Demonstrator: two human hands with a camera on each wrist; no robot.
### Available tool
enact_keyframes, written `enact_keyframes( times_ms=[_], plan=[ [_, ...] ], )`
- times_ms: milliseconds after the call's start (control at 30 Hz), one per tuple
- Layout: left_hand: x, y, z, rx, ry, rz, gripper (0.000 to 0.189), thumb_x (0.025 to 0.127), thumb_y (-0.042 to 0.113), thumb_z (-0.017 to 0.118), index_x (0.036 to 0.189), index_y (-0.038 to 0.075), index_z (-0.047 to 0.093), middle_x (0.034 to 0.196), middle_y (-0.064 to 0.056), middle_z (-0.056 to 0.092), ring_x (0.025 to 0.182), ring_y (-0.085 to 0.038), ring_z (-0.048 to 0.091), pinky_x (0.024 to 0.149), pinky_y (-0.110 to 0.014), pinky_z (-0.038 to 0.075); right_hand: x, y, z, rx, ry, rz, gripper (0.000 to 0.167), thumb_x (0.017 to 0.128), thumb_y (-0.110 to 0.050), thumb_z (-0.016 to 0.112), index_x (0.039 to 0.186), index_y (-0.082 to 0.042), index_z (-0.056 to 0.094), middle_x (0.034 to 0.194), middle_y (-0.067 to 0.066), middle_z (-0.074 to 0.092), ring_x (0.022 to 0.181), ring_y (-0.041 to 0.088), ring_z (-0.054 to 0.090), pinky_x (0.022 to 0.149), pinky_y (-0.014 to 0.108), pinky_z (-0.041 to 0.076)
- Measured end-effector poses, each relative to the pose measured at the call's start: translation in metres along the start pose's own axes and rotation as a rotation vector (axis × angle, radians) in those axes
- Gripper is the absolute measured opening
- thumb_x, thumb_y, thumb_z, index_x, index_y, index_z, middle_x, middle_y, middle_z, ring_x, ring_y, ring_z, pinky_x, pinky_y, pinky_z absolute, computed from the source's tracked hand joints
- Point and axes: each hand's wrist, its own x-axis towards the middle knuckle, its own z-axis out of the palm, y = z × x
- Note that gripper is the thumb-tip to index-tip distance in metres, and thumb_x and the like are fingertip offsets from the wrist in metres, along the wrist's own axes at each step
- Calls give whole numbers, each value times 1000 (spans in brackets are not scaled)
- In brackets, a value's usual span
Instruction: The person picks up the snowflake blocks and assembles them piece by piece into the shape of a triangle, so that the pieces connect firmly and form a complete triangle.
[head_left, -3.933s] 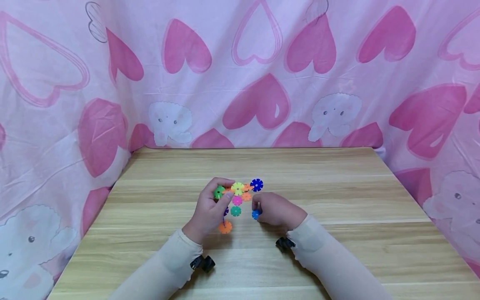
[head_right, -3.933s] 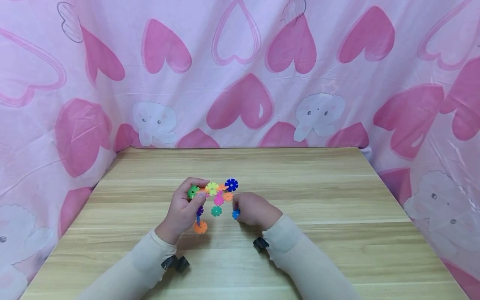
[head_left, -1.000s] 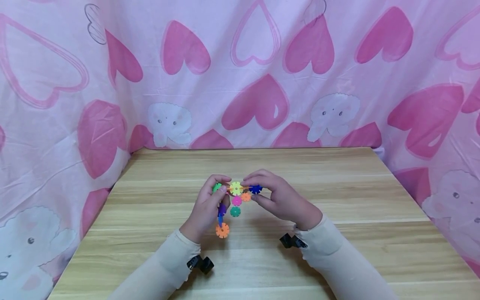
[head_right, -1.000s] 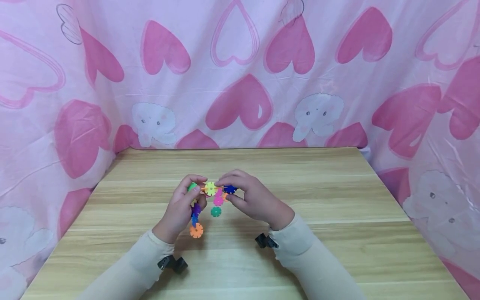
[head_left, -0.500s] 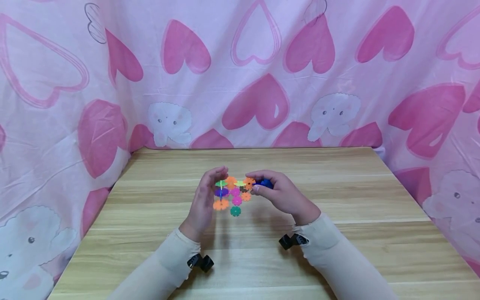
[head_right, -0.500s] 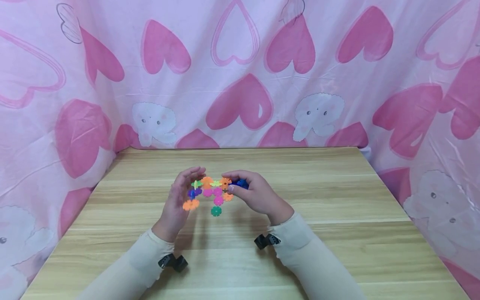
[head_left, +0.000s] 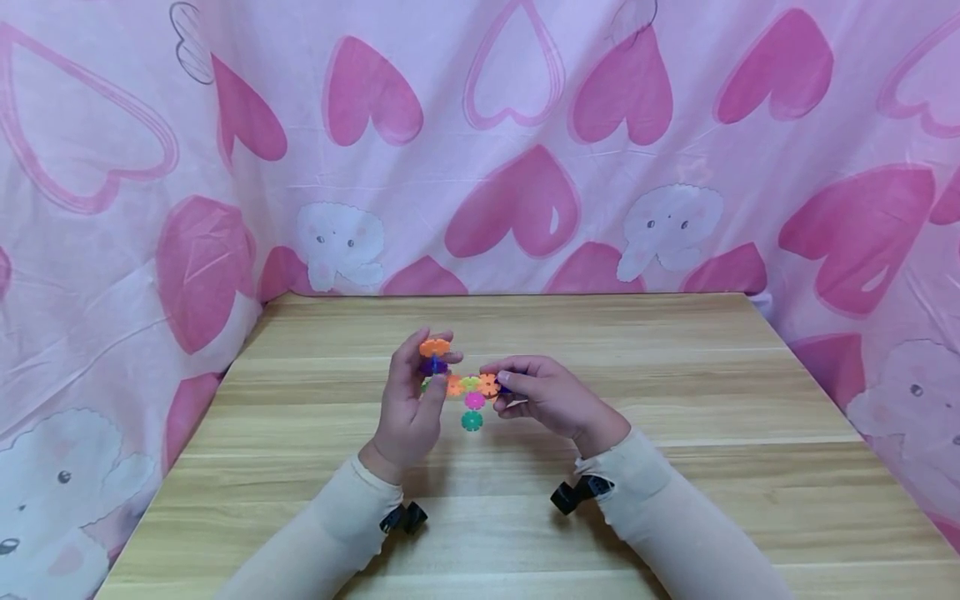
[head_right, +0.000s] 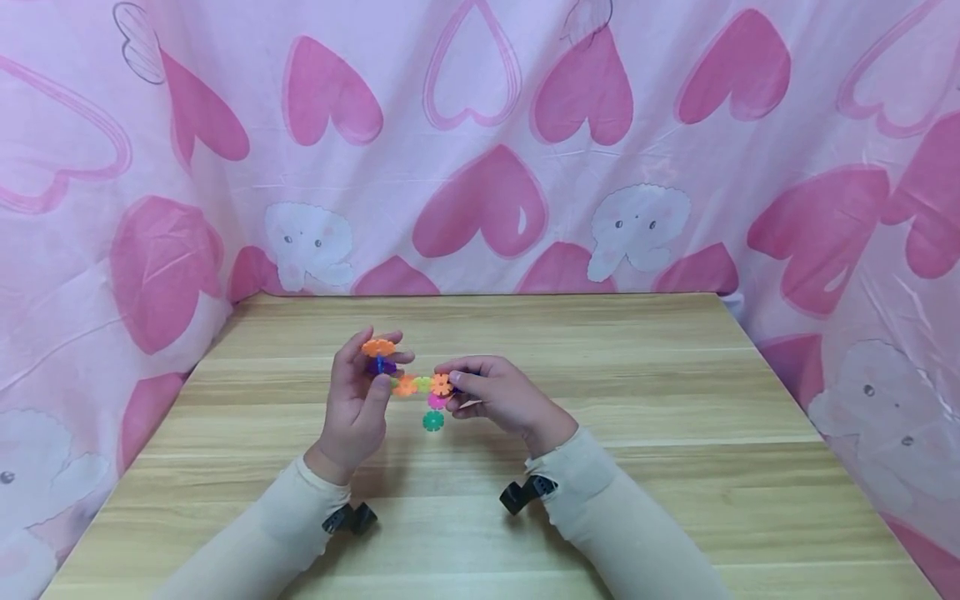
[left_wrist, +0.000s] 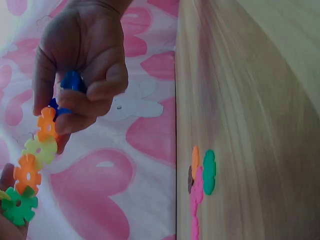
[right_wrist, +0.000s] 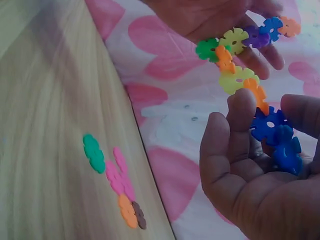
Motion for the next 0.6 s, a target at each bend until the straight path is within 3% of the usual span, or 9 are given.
enact_keyframes(
  times_ms=[133,267,367,467,600],
  plan=[
    [0,1,-2,66,29,-20,59,107,-2,52,160,8,27,139,-20,57,95,-29,74,86,-28,62,0,1,1,2,-33,39,38,110,-16,55,138,8,62,93,4,72,79,13,69,80,34,64],
    [0,3,-3,65,48,-80,59,105,-8,52,158,8,31,128,-21,61,79,-25,71,76,-25,63,1,3,-1,-24,-82,85,40,109,-18,57,139,7,62,95,5,74,79,15,71,86,41,64],
    [1,5,-3,48,54,-167,57,105,-7,52,158,9,36,122,-23,62,72,-22,68,69,-25,62,2,5,-2,-65,-131,115,40,110,-19,54,140,7,61,100,6,76,82,17,72,87,43,63],
    [2,7,-4,-3,51,-280,54,108,-2,51,158,13,39,119,-23,64,67,-20,67,64,-28,62,3,8,-5,-134,-176,119,43,112,-23,49,141,7,61,117,8,75,96,18,71,89,40,61],
    [5,10,-4,-78,33,-414,50,109,4,50,157,19,43,116,-22,63,62,-17,64,60,-31,61,4,12,-8,-297,-186,129,46,114,-33,46,143,-1,63,134,9,70,102,21,64,85,32,54]
  ],
)
